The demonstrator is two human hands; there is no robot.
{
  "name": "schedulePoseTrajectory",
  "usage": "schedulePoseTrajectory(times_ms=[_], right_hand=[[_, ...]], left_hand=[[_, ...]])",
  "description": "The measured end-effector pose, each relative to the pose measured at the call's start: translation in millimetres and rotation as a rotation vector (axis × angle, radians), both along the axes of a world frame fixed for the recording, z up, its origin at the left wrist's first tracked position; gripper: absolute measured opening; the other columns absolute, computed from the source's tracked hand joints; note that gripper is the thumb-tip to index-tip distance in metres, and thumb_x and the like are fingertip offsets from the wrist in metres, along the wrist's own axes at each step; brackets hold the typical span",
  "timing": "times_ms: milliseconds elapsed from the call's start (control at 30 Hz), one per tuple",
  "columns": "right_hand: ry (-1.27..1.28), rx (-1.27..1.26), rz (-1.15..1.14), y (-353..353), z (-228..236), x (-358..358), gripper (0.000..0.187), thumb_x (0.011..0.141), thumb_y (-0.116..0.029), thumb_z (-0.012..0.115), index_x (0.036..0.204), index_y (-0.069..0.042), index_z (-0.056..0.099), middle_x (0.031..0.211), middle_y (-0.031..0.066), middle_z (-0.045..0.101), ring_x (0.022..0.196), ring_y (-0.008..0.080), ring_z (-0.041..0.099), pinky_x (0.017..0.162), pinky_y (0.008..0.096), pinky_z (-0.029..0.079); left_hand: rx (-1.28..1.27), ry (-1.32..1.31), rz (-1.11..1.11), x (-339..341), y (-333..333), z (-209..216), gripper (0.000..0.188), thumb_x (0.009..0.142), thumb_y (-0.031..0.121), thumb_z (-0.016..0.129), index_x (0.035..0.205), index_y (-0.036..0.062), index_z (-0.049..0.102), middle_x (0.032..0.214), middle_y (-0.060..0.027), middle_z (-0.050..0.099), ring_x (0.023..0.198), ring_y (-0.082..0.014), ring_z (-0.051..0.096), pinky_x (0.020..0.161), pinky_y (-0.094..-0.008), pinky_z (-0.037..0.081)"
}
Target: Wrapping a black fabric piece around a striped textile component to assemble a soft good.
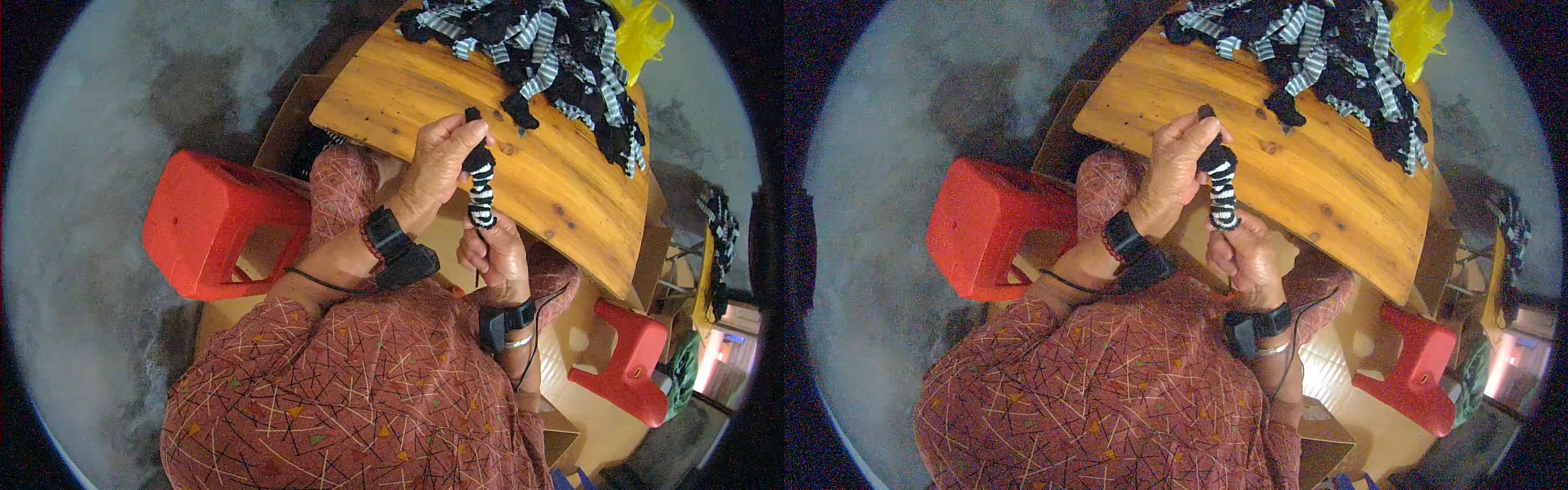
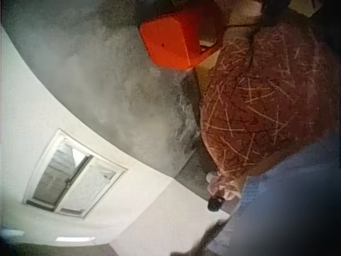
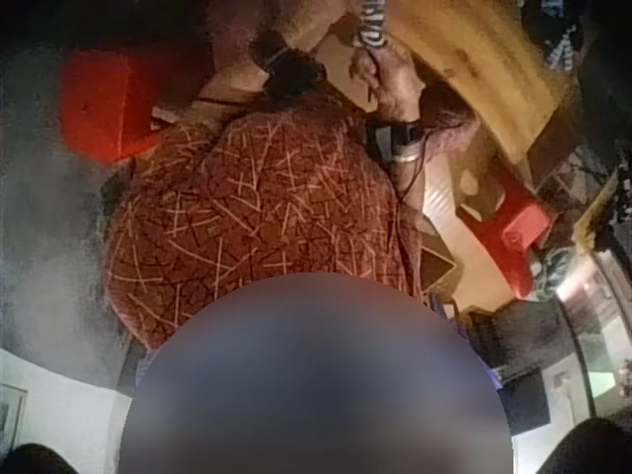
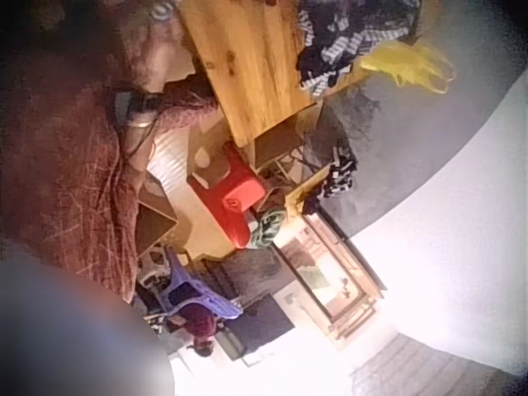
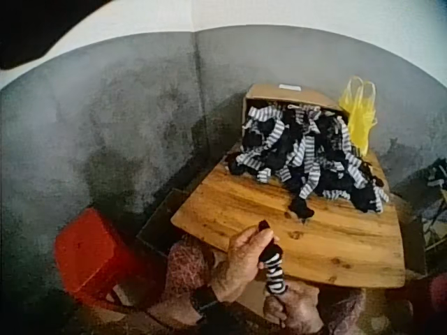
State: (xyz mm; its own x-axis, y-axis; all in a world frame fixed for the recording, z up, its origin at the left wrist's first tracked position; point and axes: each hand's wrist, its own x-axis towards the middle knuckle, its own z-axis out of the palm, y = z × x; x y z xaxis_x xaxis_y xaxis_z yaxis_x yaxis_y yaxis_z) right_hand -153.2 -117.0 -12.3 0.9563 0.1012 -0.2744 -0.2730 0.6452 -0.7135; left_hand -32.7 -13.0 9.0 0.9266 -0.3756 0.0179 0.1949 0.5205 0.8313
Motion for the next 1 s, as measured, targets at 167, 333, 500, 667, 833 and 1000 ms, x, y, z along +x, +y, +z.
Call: schedulePoseTrajectory(times_ms=[167,333,500,667,833,1000], right_hand=[[-0.013,0.005,0.039,0.3,2.3,7.5,0.022,0.088,-0.022,0.052,0.087,-0.001,0.057,0.05,-0.0004,0.041,0.036,0.007,0.029,0.036,0.0214,0.024],[-0.109,-0.59,-0.074,-3.4,-5.4,4.6,0.02,0.09,-0.02,0.051,0.093,-0.001,0.058,0.053,-0.0045,0.04,0.043,0.0036,0.031,0.038,0.0193,0.022],[-0.153,-0.686,-0.161,3.0,-12.3,1.1,0.019,0.09,-0.02,0.051,0.093,-0.002,0.058,0.053,-0.0045,0.04,0.044,0.0034,0.032,0.038,0.0186,0.023],[-0.029,-0.462,-0.116,6.0,-10.6,2.1,0.022,0.09,-0.022,0.05,0.081,-0.004,0.055,0.05,-0.0018,0.04,0.041,0.0056,0.032,0.038,0.0199,0.025],[-0.024,-0.383,-0.075,1.1,-10.3,2.1,0.022,0.09,-0.022,0.05,0.082,-0.003,0.055,0.049,-0.0012,0.039,0.038,0.0066,0.031,0.038,0.0212,0.023],[-0.015,0.005,0.056,8.8,-4.6,7.7,0.016,0.088,-0.018,0.053,0.088,-0.003,0.059,0.051,-0.0038,0.041,0.04,0.005,0.03,0.038,0.0209,0.023]], left_hand=[[-0.07,0.032,-0.036,8.8,9.4,-2.6,0.019,0.083,0.024,0.06,0.083,0.0045,0.06,0.065,0.0,0.056,0.045,-0.0045,0.047,0.033,-0.0175,0.03],[-0.078,0.008,-0.215,25.0,34.5,-5.3,0.017,0.081,0.02,0.061,0.086,0.0032,0.061,0.072,-0.0038,0.061,0.05,-0.0094,0.054,0.04,-0.0197,0.041],[-0.227,0.012,0.048,18.3,17.8,-15.8,0.018,0.079,0.019,0.063,0.086,0.0024,0.061,0.079,-0.0052,0.061,0.06,-0.0146,0.058,0.056,-0.0268,0.049],[-0.332,0.103,0.129,4.7,7.4,-7.2,0.017,0.078,0.015,0.065,0.084,-0.0001,0.062,0.073,-0.0025,0.061,0.059,-0.0097,0.056,0.056,-0.0226,0.046],[-0.238,0.119,0.028,-2.3,3.5,-8.5,0.016,0.078,0.018,0.065,0.08,0.0025,0.061,0.067,0.0001,0.058,0.052,-0.0063,0.052,0.043,-0.0196,0.04],[-0.175,0.058,0.035,4.2,4.6,-6.6,0.015,0.079,0.018,0.064,0.08,0.0037,0.061,0.06,0.0024,0.054,0.044,-0.004,0.046,0.034,-0.0172,0.03]])
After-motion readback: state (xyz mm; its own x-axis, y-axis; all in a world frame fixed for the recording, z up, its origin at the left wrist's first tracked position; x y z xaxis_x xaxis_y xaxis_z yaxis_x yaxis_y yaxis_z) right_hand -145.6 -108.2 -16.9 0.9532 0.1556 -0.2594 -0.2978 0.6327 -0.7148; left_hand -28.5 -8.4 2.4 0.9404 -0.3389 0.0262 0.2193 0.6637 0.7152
